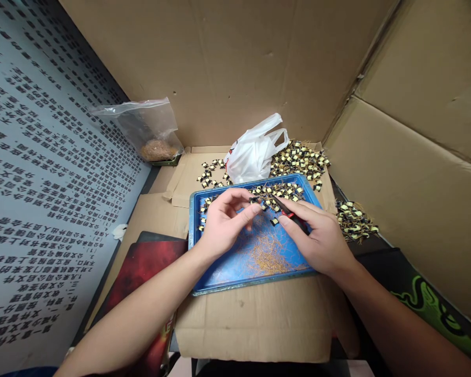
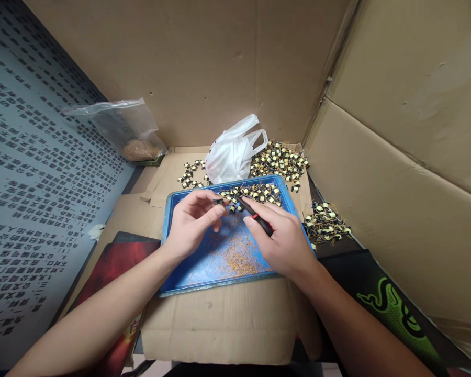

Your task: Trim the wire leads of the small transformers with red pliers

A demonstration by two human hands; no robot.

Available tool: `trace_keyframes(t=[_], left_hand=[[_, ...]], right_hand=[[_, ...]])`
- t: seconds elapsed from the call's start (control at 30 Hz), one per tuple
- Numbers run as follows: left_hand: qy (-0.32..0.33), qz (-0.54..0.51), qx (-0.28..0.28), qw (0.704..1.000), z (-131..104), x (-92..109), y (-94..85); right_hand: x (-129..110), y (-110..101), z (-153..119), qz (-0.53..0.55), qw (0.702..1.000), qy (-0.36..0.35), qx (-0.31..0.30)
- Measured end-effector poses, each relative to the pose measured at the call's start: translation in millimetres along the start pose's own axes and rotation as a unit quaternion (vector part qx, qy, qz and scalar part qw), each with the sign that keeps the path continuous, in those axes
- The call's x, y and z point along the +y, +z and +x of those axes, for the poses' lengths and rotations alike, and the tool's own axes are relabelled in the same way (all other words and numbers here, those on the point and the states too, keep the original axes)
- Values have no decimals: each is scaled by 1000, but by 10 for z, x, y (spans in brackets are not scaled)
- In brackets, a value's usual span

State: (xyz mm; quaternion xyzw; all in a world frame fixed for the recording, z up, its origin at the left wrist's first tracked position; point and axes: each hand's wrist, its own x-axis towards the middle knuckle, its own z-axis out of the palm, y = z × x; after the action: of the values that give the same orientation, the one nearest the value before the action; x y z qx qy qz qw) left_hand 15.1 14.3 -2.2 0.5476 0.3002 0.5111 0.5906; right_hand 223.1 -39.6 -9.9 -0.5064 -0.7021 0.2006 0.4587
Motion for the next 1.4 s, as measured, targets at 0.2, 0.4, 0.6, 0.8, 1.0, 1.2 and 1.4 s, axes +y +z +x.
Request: trace_keyframes(t=[0.2, 0.4, 0.6, 0.8, 1.0, 1.2, 1.4], left_hand=[[-3, 0, 4, 1000, -3, -35, -30], [-4, 16, 1, 1000, -2, 3, -11], [2, 24, -28, 999, -12, -7, -11], [21, 11, -74, 997, -51, 37, -8], [15, -2, -79, 997, -94, 58, 36], [-23, -51, -5, 998, -21, -21, -1], [-44, -55, 1, 998, -20, 22, 17]], right_hand=[[-41, -1, 5, -23, 999, -39, 13], [-41, 1, -10, -18, 999, -33, 15], [-32, -2, -11, -15, 1000, -8, -3], [-10, 9, 10, -23, 1000, 10, 1], [131, -111, 75, -85, 993, 50, 64], [14, -21, 48, -85, 992, -89, 29], [-17, 56, 30, -79, 988, -126, 45]])
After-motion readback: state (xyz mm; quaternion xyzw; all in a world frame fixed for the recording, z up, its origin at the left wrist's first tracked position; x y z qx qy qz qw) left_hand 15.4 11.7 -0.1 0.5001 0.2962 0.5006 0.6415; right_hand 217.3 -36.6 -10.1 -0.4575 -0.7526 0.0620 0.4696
